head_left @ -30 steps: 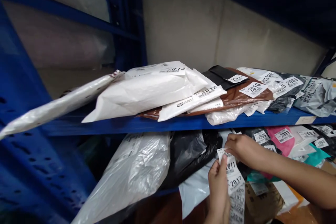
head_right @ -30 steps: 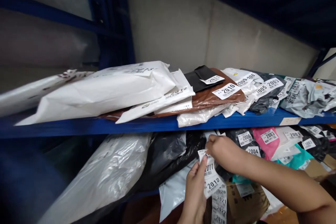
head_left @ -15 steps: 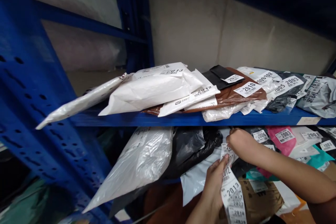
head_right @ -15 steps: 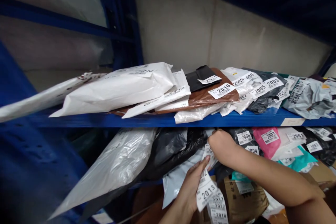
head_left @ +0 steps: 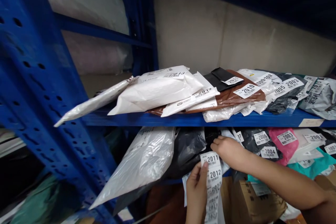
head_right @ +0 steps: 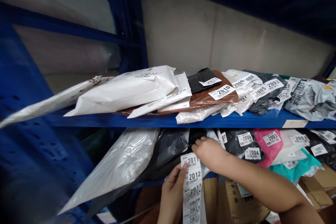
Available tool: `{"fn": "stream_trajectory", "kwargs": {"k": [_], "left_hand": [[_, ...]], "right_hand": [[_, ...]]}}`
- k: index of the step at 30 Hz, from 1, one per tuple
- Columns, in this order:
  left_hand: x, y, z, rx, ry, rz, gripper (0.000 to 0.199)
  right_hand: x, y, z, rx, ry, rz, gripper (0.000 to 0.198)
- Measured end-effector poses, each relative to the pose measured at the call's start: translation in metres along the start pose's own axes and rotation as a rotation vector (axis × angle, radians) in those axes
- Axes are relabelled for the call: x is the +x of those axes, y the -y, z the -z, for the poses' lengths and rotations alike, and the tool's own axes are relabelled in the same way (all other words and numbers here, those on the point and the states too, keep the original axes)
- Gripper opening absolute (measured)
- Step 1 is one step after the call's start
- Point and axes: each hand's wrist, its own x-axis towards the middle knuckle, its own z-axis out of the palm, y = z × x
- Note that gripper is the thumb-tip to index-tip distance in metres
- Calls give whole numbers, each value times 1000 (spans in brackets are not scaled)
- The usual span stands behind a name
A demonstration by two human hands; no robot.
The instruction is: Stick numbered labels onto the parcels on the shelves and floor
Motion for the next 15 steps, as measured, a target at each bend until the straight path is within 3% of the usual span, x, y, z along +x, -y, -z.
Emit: {"fn": "stream_trajectory", "kwargs": {"k": [5,12,15], "left_hand": [[6,7,-12,-177,-72,128,55],[8,-1,-33,-235,-202,62,46],[10,-2,-34,-266,-216,114,46]], "right_hand": [[-1,-15,16,178,-21,26,23],[12,-18,21,399,46,-195,17],[12,-17,17,440,38,-259,12]]}}
